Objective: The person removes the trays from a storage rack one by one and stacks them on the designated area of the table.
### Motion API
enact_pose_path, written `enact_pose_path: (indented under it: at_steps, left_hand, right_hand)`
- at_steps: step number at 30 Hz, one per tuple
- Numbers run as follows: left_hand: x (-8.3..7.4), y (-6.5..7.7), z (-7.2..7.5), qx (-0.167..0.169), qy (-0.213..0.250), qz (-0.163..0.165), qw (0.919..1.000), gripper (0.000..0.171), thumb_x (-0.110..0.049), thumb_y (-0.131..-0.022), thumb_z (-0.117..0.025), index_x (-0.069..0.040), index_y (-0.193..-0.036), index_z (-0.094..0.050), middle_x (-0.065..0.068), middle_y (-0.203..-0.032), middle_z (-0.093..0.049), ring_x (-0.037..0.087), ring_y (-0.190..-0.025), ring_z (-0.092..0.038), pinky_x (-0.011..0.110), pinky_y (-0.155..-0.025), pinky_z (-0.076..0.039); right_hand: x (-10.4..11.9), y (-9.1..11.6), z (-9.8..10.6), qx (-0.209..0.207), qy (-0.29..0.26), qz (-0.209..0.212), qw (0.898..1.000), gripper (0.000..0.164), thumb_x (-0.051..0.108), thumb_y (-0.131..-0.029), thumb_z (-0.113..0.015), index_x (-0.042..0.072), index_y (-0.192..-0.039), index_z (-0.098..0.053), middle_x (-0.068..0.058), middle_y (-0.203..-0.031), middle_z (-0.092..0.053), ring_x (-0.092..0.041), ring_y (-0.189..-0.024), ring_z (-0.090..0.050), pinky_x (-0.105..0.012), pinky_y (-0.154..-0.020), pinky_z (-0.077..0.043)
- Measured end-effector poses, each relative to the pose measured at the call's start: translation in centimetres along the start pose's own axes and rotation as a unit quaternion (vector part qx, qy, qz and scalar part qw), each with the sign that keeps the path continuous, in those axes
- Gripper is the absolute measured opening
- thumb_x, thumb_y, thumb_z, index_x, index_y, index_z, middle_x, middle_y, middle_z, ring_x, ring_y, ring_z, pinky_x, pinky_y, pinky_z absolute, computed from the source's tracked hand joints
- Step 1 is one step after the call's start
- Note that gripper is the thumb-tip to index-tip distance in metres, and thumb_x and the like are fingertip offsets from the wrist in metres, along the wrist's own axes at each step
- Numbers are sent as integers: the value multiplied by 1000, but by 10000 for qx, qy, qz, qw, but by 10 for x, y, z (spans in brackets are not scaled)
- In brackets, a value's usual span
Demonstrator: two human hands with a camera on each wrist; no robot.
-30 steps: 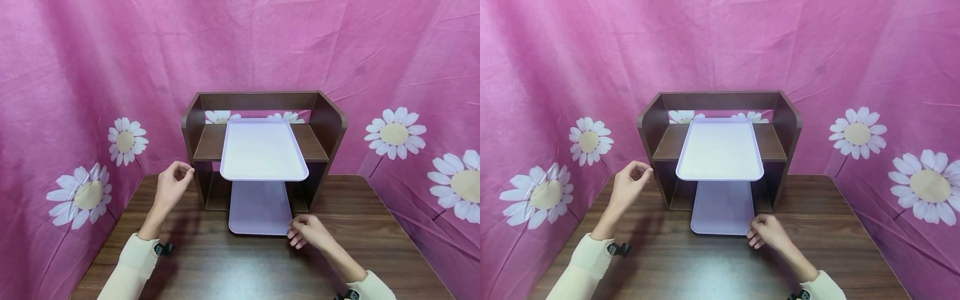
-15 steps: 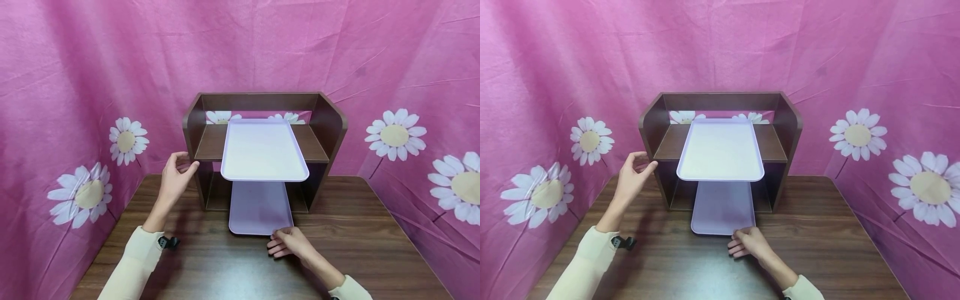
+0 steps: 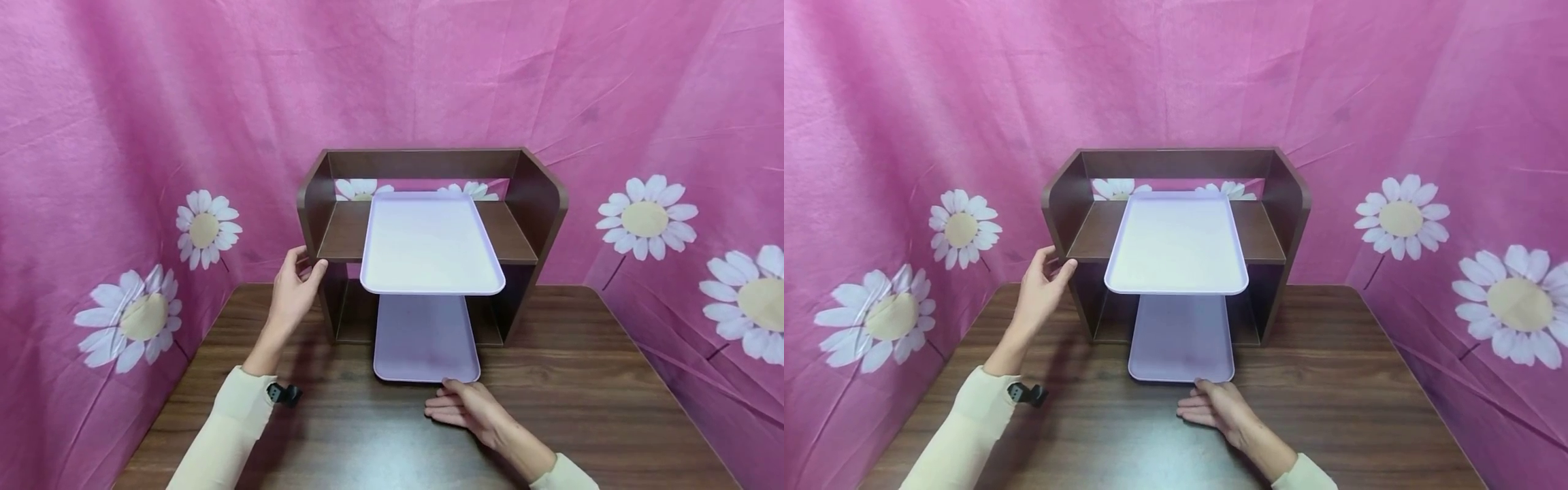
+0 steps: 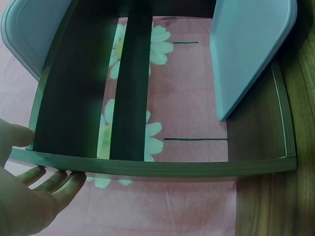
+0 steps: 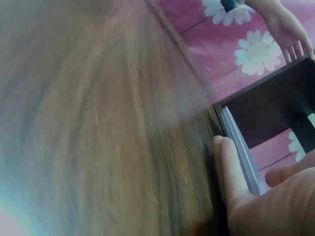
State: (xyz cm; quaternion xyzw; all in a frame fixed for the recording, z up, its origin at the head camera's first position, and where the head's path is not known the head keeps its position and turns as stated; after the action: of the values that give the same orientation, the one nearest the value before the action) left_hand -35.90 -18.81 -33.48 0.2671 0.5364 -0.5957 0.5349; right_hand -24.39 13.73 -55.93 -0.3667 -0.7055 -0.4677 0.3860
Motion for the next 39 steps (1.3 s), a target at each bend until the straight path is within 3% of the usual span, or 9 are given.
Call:
enact_pose_path:
  at_steps: [4, 8, 16, 22, 24, 26, 29, 34, 39]
  left_hand:
    - [0, 0, -1, -17, 53, -4, 10000, 47, -16, -105, -69, 2, -145, -53, 26, -144, -61, 38, -132, -65, 44, -114, -55]
    - [-1, -1, 0, -30, 80, -19, 10000, 47, -15, -105, -69, 2, -145, -52, 26, -143, -61, 38, -131, -65, 44, -114, -55]
    - [-2, -3, 1, -38, 59, -88, 9999, 46, -14, -105, -69, 3, -145, -53, 26, -141, -61, 38, -131, -65, 43, -114, -56]
    - [-1, -2, 1, -39, 48, -97, 9999, 46, -14, -104, -69, 3, -144, -53, 26, -140, -62, 38, -131, -65, 45, -114, -56]
    - [-1, -2, 1, -29, 66, -81, 9999, 46, -14, -104, -69, 3, -144, -53, 26, -140, -62, 38, -130, -65, 46, -114, -55]
    - [0, -2, 0, -30, 88, -80, 9999, 46, -14, -104, -69, 3, -144, -53, 26, -140, -62, 38, -131, -65, 47, -114, -55]
    - [0, -2, 0, -37, 128, -83, 9999, 47, -14, -104, -69, 2, -145, -52, 27, -141, -62, 39, -131, -65, 48, -114, -55]
    - [1, -1, 0, -53, 77, -69, 9999, 53, -20, -104, -72, -2, -150, -52, 26, -143, -62, 39, -133, -63, 48, -115, -54]
    - [2, -1, -4, -27, 99, -171, 9998, 56, -24, -102, -75, -5, -151, -56, 25, -143, -66, 34, -136, -63, 45, -118, -53]
  right_hand:
    - [-3, -1, 0, -218, -769, -10, 9968, 35, 13, -112, -47, -18, -128, -41, -34, -116, -74, -31, -103, -78, -39, -97, -65]
    - [-2, -3, -3, -362, -1204, 141, 9920, 48, 7, -113, -43, -25, -144, -27, -37, -125, -70, -28, -108, -77, -37, -104, -62]
    - [7, -5, -1, -1011, -1592, 566, 9804, 60, 8, -115, -34, -25, -156, -4, -54, -154, -30, -36, -130, -65, -35, -112, -56]
    - [12, -7, 6, -1501, -1735, 710, 9707, 53, 10, -115, -40, -20, -152, -17, -40, -142, -47, -27, -123, -67, -33, -109, -58]
    - [12, -7, 5, -1499, -1868, 736, 9681, 57, 8, -114, -40, -20, -155, -11, -44, -147, -41, -36, -137, -59, -33, -110, -57]
    - [15, -7, 4, -1390, -2019, 804, 9662, 64, 5, -114, -37, -20, -158, 2, -49, -161, -19, -46, -152, -37, -34, -113, -54]
    - [17, -7, 3, -1271, -2207, 907, 9628, 67, 2, -114, -33, -19, -159, 12, -46, -167, -4, -52, -158, -15, -36, -116, -52]
    - [17, -4, 9, -1600, -2122, 1010, 9587, 45, 2, -113, -36, -19, -146, -15, -45, -165, -15, -50, -155, -24, -37, -113, -55]
    - [16, 0, 17, -1946, -2071, 1091, 9525, 16, 2, -112, -42, -8, -123, -35, -42, -158, -30, -46, -146, -37, -38, -108, -59]
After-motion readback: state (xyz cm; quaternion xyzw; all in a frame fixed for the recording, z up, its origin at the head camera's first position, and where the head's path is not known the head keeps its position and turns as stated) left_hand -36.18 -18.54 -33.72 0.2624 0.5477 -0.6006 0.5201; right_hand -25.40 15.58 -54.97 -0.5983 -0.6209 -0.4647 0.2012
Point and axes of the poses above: each hand's wrist, its own y-axis away from the middle knuckle, its own z-axis out of the back of the hand, x = y × z, the point moved 10 cm from there along -y, towards the middle knuckle
